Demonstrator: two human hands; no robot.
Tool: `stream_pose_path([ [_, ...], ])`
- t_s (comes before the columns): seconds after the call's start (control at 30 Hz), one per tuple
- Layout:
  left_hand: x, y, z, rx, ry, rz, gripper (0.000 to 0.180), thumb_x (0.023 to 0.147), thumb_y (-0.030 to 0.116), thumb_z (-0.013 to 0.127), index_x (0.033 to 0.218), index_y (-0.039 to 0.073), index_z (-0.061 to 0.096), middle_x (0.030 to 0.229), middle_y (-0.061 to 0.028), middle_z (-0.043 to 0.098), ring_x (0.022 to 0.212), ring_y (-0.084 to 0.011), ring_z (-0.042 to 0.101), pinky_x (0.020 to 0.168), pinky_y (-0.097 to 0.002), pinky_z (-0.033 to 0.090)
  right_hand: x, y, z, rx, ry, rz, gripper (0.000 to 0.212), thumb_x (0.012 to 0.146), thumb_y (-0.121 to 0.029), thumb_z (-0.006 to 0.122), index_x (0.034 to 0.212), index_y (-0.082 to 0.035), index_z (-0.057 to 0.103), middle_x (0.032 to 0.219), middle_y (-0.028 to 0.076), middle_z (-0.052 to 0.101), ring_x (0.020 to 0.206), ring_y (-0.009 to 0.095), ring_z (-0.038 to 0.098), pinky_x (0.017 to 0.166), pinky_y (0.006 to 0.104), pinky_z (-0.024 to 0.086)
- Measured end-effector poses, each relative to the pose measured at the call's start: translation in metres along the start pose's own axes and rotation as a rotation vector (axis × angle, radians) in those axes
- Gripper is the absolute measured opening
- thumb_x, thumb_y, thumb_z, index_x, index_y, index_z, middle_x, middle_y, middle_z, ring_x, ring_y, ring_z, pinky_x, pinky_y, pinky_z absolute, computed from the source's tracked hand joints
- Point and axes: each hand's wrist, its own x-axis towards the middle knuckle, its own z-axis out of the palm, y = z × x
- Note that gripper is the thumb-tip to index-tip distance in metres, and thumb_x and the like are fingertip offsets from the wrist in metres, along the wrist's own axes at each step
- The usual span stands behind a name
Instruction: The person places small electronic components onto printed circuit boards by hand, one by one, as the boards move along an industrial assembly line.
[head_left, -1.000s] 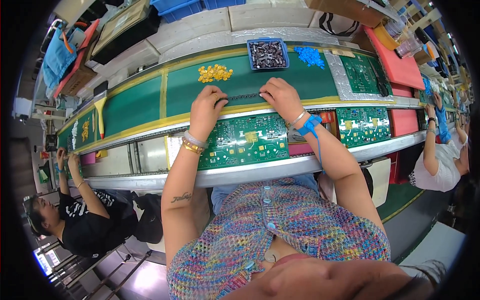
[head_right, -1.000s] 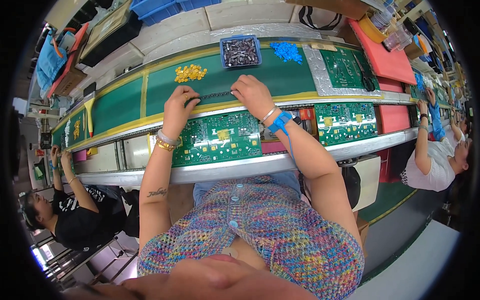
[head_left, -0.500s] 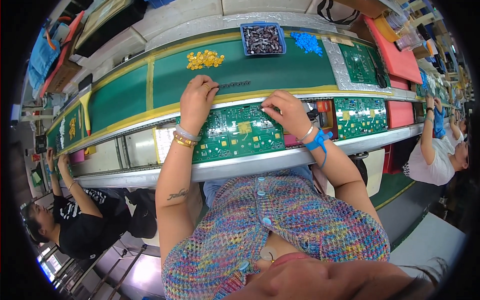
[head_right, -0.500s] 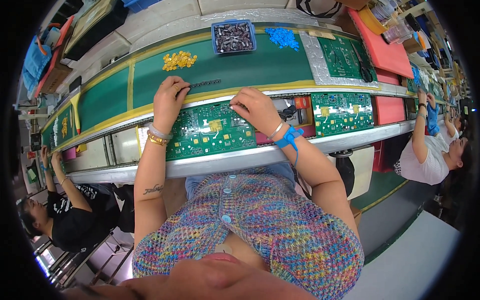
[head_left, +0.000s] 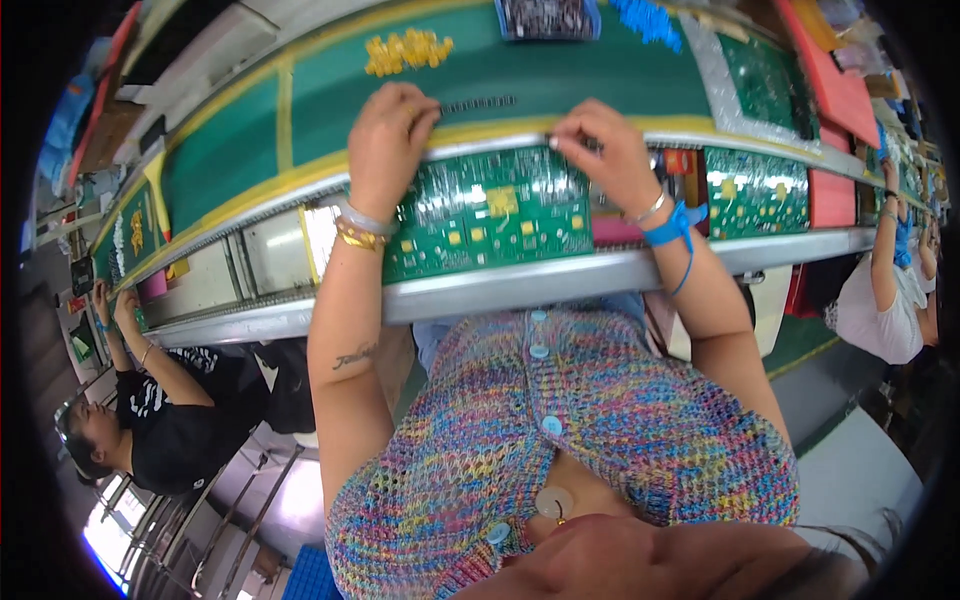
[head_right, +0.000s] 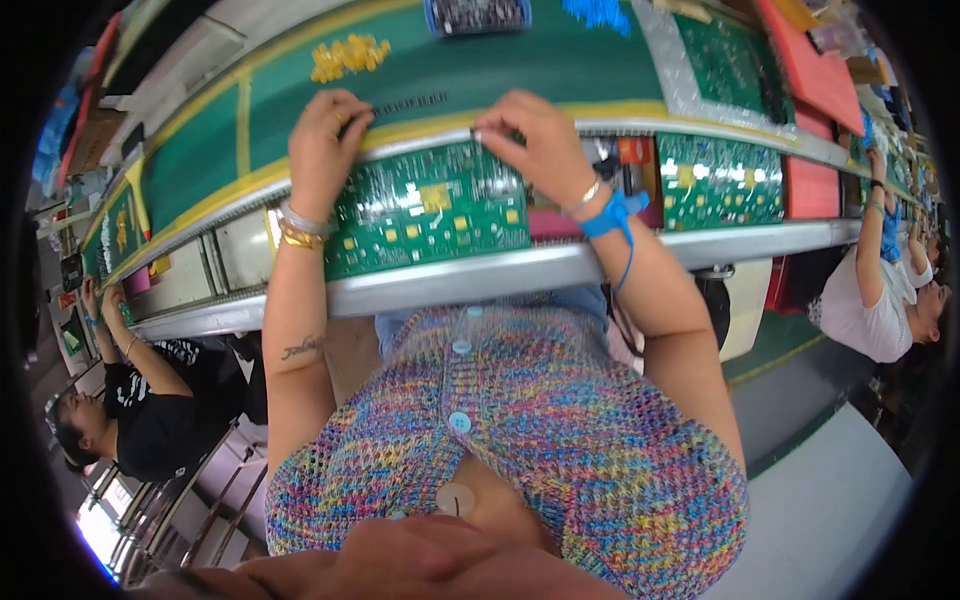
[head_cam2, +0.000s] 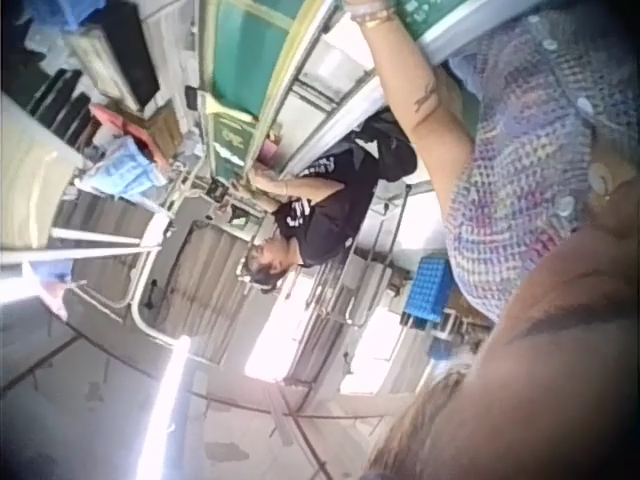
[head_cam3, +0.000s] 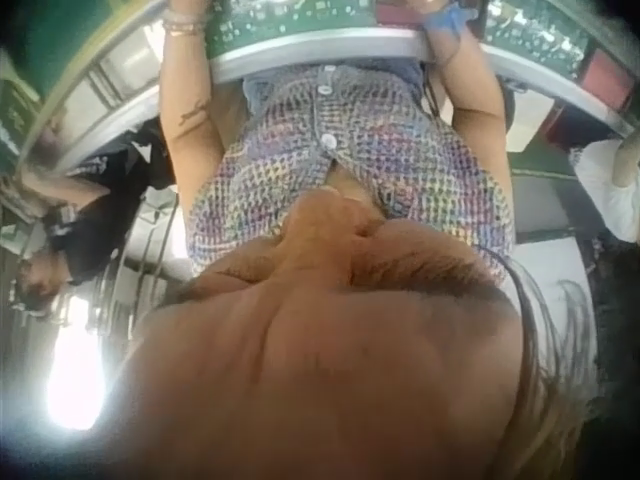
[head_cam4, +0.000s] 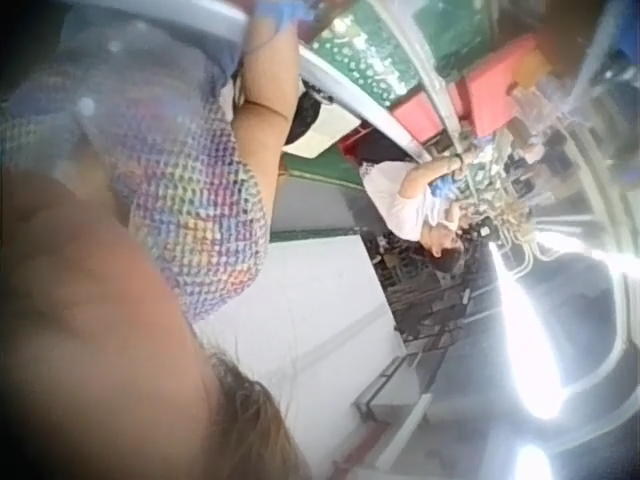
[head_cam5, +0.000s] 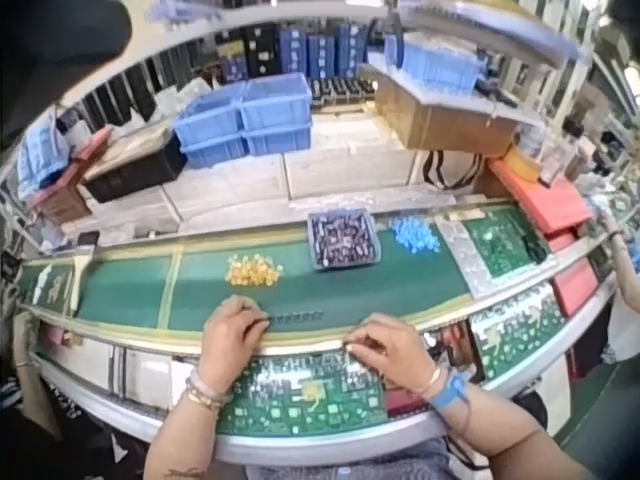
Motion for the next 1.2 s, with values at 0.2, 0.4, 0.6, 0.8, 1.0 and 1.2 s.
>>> stream_pose_path([
  [0.2, -0.001, 0.008, -0.002, 0.058, -0.012, -0.06, 0.01, 0.073, 0.004, 0.068, 0.083, 0.005, 0.067, 0.088, -0.0058, 0.061, 0.083, -0.0255, 0.06, 0.07, -0.0339, 0.049, -0.003, -0.017, 0.006, 0.102, 0.03, 0.037, 0.012, 0.076, -0.01, 0.069, 0.085, -0.003, 0.065, 0.079, 0.008, 0.059, 0.073, 0.023, 0.059, 0.064, 0.0306, 0.047],
  [0.4, -0.005, 0.005, -0.012, 0.042, -0.061, -0.116, 0.015, 0.074, 0.002, 0.069, 0.089, 0.004, 0.067, 0.089, -0.0052, 0.061, 0.081, -0.0211, 0.061, 0.07, -0.0289, 0.049, -0.003, -0.013, 0.01, 0.007, 0.03, 0.03, 0.013, 0.073, -0.006, 0.07, 0.085, -0.004, 0.065, 0.079, 0.007, 0.059, 0.07, 0.021, 0.058, 0.06, 0.0296, 0.046],
  [0.6, -0.005, 0.0, -0.011, -0.017, -0.057, -0.14, 0.011, 0.074, 0.009, 0.07, 0.085, 0.007, 0.068, 0.087, -0.0016, 0.061, 0.079, -0.0215, 0.059, 0.067, -0.0306, 0.048, -0.005, -0.016, 0.007, -0.131, -0.063, -0.05, 0.014, 0.073, -0.005, 0.071, 0.085, -0.003, 0.065, 0.082, 0.008, 0.06, 0.075, 0.022, 0.06, 0.065, 0.0298, 0.049],
  [0.8, -0.004, -0.003, -0.004, 0.01, -0.027, -0.101, 0.011, 0.074, 0.011, 0.07, 0.084, 0.008, 0.069, 0.088, -0.0017, 0.062, 0.081, -0.0219, 0.059, 0.068, -0.0312, 0.048, -0.009, -0.011, 0.016, -0.246, -0.064, -0.171, 0.012, 0.072, -0.011, 0.068, 0.081, -0.008, 0.061, 0.08, 0.004, 0.055, 0.076, 0.024, 0.055, 0.065, 0.0339, 0.048],
  [1.0, -0.006, -0.003, -0.005, 0.034, -0.021, -0.089, 0.011, 0.074, 0.012, 0.07, 0.083, 0.008, 0.068, 0.088, -0.0016, 0.062, 0.082, -0.0221, 0.06, 0.069, -0.0319, 0.049, -0.01, -0.011, 0.019, -0.301, -0.117, -0.224, 0.012, 0.071, -0.011, 0.068, 0.081, -0.008, 0.061, 0.079, 0.005, 0.054, 0.075, 0.024, 0.053, 0.066, 0.0344, 0.047],
  [1.2, -0.006, -0.003, -0.005, 0.028, -0.02, -0.083, 0.011, 0.073, 0.012, 0.07, 0.083, 0.008, 0.068, 0.088, -0.0014, 0.062, 0.083, -0.0222, 0.06, 0.07, -0.032, 0.049, -0.01, -0.012, 0.017, -0.337, -0.126, -0.231, 0.014, 0.07, -0.007, 0.07, 0.081, -0.009, 0.062, 0.081, 0.004, 0.058, 0.076, 0.023, 0.056, 0.064, 0.0331, 0.048],
])
